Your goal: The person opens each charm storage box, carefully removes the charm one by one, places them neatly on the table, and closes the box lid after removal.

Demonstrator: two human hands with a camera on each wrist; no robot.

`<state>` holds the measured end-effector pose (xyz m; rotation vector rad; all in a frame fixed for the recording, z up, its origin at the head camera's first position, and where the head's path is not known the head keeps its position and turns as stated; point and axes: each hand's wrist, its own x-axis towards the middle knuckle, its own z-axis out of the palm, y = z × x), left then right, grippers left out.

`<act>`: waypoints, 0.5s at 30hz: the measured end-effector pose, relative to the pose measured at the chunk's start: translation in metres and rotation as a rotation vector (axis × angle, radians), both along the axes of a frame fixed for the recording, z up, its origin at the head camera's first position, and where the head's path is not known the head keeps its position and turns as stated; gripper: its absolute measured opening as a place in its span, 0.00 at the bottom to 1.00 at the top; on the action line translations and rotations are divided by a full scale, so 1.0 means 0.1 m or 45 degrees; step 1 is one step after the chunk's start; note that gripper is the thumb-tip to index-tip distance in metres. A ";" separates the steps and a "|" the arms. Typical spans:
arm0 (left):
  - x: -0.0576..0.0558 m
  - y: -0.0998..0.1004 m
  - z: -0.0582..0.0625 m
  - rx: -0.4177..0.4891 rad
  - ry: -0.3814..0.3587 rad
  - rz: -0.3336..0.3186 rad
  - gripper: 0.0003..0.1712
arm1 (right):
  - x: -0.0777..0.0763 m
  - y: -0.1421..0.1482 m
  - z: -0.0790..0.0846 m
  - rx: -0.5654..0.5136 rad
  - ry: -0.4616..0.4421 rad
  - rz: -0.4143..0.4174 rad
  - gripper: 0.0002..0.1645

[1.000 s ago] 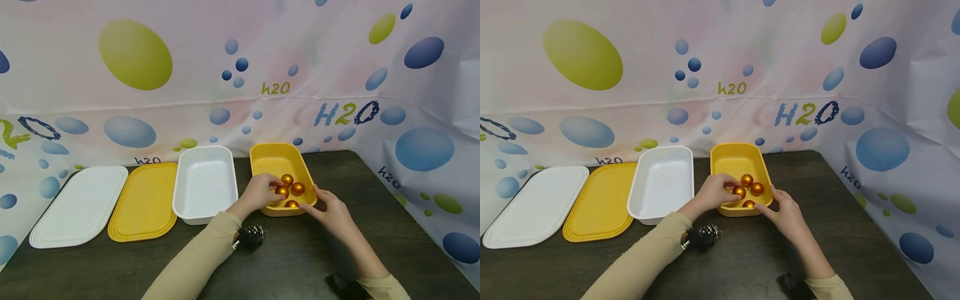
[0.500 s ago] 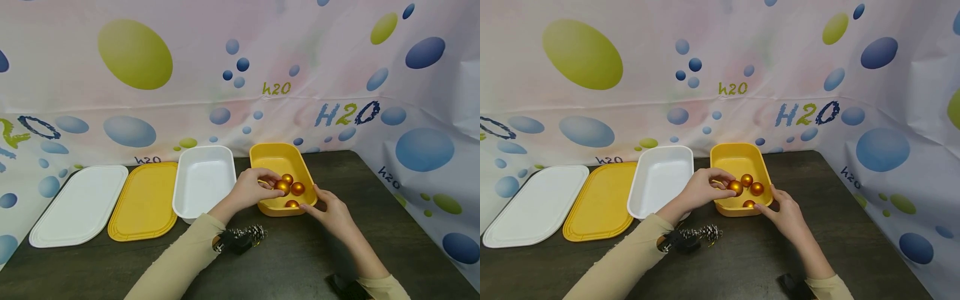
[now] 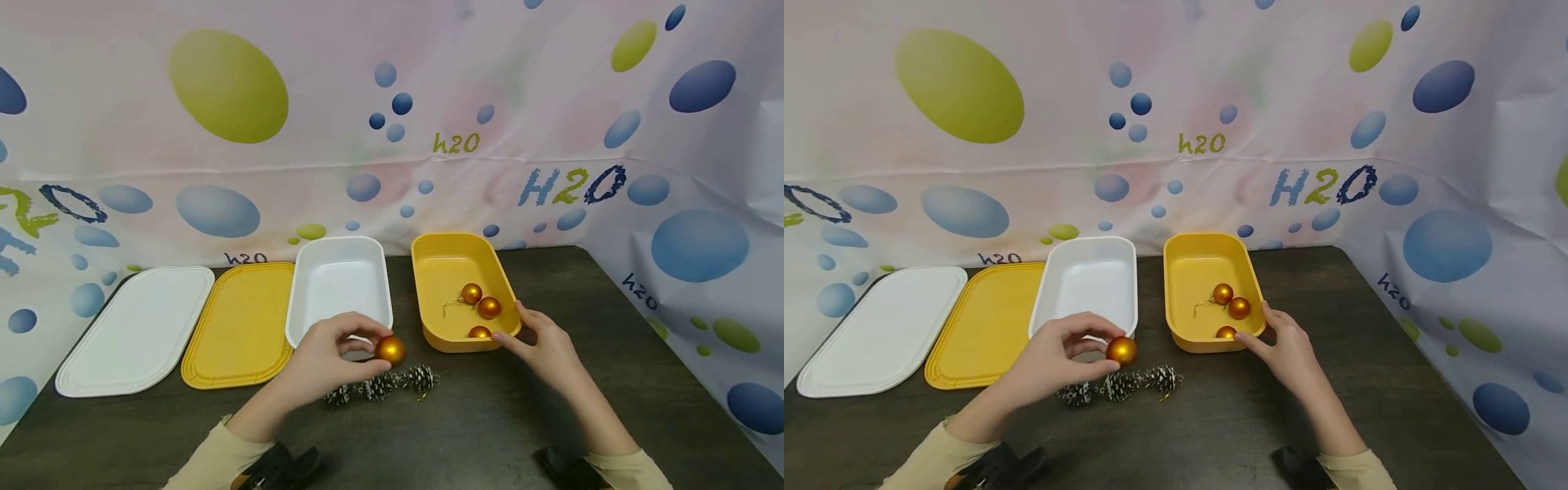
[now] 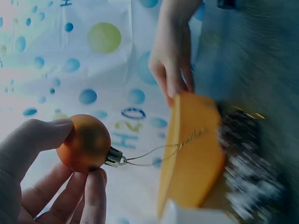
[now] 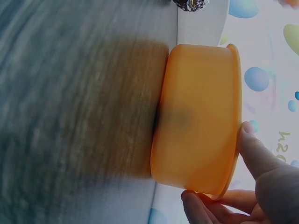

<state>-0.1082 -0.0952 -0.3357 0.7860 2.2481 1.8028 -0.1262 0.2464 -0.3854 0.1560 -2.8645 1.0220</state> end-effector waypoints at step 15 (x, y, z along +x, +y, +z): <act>0.45 -0.63 -0.49 -0.040 0.023 0.076 0.21 | 0.00 0.01 -0.02 -0.012 0.019 0.029 0.49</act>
